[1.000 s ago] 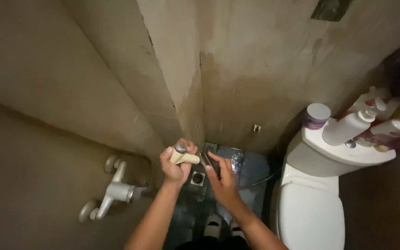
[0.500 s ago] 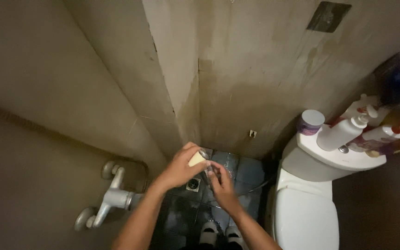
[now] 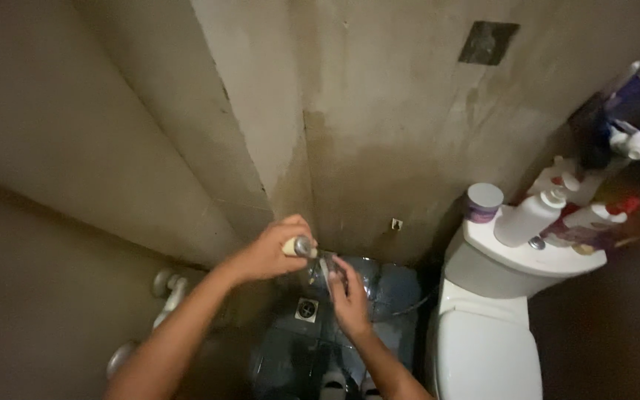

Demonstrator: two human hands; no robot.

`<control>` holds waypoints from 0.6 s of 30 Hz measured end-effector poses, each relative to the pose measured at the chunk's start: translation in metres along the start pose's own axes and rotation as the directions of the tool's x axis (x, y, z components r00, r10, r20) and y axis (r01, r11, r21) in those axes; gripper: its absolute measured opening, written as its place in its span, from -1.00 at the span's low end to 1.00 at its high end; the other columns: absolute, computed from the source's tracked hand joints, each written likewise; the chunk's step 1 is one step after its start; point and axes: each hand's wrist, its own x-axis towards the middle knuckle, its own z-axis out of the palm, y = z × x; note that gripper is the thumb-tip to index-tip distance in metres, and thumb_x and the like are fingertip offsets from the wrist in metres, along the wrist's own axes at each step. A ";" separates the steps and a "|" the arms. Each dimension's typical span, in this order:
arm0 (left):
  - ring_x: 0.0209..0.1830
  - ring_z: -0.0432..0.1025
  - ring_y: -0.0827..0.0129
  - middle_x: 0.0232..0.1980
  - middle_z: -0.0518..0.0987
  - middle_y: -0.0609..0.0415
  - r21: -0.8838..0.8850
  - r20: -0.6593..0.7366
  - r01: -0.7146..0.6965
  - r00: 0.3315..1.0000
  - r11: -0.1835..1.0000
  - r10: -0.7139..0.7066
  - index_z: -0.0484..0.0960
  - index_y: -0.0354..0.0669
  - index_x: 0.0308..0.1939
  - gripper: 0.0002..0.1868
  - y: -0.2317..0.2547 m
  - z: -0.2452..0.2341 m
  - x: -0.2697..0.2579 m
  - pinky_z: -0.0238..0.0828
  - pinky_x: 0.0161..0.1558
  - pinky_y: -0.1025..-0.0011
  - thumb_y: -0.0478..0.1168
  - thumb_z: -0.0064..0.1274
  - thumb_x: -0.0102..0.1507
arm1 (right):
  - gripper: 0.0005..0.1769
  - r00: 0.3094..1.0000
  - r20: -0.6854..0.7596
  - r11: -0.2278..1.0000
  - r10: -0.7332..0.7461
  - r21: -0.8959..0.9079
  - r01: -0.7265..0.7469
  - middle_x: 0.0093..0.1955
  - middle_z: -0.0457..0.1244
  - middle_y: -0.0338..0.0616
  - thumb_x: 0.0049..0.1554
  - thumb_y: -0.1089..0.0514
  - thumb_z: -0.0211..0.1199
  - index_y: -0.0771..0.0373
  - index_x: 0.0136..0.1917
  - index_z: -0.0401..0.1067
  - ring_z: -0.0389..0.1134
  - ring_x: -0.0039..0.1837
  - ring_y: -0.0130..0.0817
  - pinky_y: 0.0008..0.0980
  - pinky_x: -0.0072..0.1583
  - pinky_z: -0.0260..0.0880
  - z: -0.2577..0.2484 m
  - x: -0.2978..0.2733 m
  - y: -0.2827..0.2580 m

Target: The person scrubs the inside of a toilet bowl with a toilet brush, then uses a handheld bidet sprayer to rinse the bowl and the brush. The person closes the toilet lid and continues rinsing the brush and the floor area around the toilet.

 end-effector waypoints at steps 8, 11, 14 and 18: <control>-0.14 0.41 0.43 -0.13 0.46 0.14 -0.121 -0.065 -0.022 0.998 0.992 0.014 0.66 -0.11 -0.18 -0.73 0.000 0.005 0.005 0.33 -0.02 0.51 -0.46 0.14 0.07 | -0.52 0.994 -0.100 0.999 -0.041 0.026 0.044 0.10 0.27 -0.11 0.26 -0.02 0.11 -0.03 0.43 0.40 0.37 0.21 -0.24 -0.35 0.25 0.30 -0.017 -0.007 -0.035; -0.20 0.47 0.41 -0.13 0.51 0.12 -0.081 -0.080 -0.053 0.996 0.995 0.047 0.63 -0.11 -0.22 -0.74 0.000 0.009 0.005 0.38 -0.09 0.47 -0.46 0.22 0.07 | -0.52 0.986 -0.156 0.996 -0.059 0.053 0.068 0.18 0.27 -0.07 0.25 -0.02 0.12 0.01 0.42 0.40 0.37 0.22 -0.23 -0.31 0.30 0.28 -0.030 -0.009 -0.049; -0.24 0.43 0.46 -0.20 0.49 0.16 -0.080 -0.095 0.052 0.994 0.995 -0.059 0.68 -0.12 -0.28 -0.89 -0.001 0.016 0.004 0.35 -0.09 0.50 -0.34 0.28 0.13 | -0.50 0.982 -0.152 0.991 -0.108 0.062 0.118 0.25 0.26 -0.10 0.26 -0.06 0.09 0.06 0.43 0.39 0.36 0.28 -0.24 -0.29 0.32 0.29 -0.034 -0.014 -0.049; -0.23 0.40 0.47 -0.21 0.47 0.17 -0.087 -0.106 -0.043 0.994 0.995 0.033 0.65 -0.09 -0.28 -0.85 -0.001 0.015 0.010 0.33 -0.11 0.51 -0.37 0.29 0.15 | -0.50 0.989 -0.090 0.992 -0.120 -0.051 0.115 0.16 0.25 -0.09 0.24 -0.04 0.13 -0.03 0.44 0.40 0.35 0.24 -0.22 -0.30 0.32 0.26 -0.033 -0.006 -0.029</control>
